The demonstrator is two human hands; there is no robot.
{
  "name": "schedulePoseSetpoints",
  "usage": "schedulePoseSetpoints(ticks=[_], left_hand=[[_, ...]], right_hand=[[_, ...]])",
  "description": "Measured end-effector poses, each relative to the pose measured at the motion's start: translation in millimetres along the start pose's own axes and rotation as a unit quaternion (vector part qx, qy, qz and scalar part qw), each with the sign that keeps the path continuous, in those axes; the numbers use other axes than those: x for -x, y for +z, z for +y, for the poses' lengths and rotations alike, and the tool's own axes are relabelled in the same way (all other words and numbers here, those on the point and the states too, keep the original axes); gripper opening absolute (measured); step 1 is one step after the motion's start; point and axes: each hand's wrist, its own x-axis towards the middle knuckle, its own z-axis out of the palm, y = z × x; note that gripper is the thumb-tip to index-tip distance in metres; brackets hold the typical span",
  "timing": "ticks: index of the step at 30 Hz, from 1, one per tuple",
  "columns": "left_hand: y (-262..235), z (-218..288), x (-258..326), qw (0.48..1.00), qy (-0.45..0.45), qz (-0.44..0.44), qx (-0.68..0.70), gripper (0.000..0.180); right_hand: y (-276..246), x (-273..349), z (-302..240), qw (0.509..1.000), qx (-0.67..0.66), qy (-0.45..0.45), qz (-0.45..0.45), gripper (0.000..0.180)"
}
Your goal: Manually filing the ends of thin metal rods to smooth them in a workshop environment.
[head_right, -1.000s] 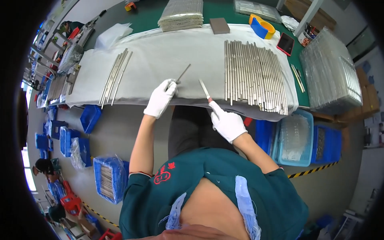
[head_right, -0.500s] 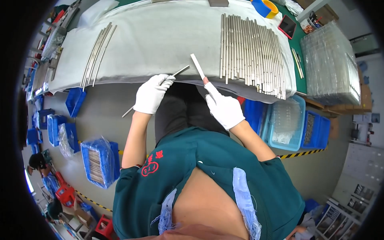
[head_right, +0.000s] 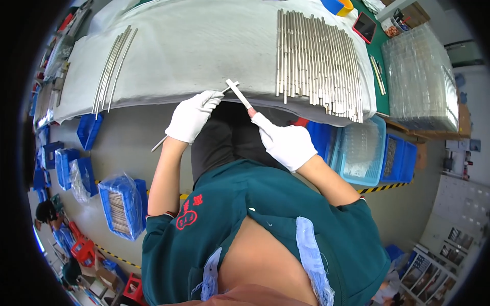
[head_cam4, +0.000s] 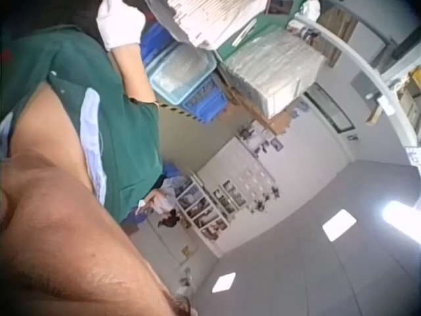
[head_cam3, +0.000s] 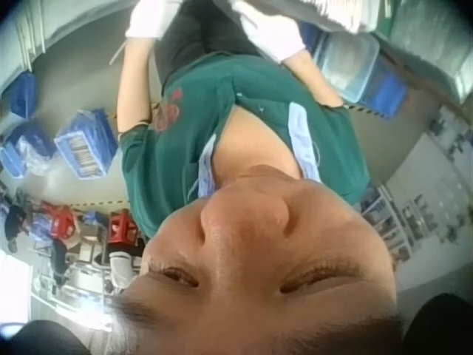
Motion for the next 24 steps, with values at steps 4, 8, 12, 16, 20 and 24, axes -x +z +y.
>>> schedulePoseSetpoints(ticks=[4,8,12,16,20,24], left_hand=[[0.9,5.3,5.0,0.988,0.059,0.052,-0.130,0.019],[5.8,5.2,7.1,0.981,0.048,0.075,-0.171,0.018],[8.3,1.3,7.1,0.986,0.069,0.079,-0.128,0.018],[7.4,4.0,7.3,0.978,0.049,0.064,-0.194,0.018],[8.8,3.6,5.9,0.983,0.045,0.067,-0.163,0.018],[9.4,0.1,7.1,0.983,0.055,0.074,-0.160,0.018]], right_hand=[[1.0,-16.3,-3.1,0.998,0.024,-0.022,0.044,0.049],[8.3,-18.4,-7.7,0.998,0.016,-0.019,0.058,0.052],[6.2,2.8,-3.2,0.999,0.018,-0.012,0.036,0.050],[27.1,-28.7,2.4,0.990,-0.013,-0.036,0.139,0.055],[18.2,-3.9,-3.3,0.997,0.025,-0.009,0.078,0.054],[23.0,-11.4,1.3,0.994,0.024,-0.026,0.099,0.052]])
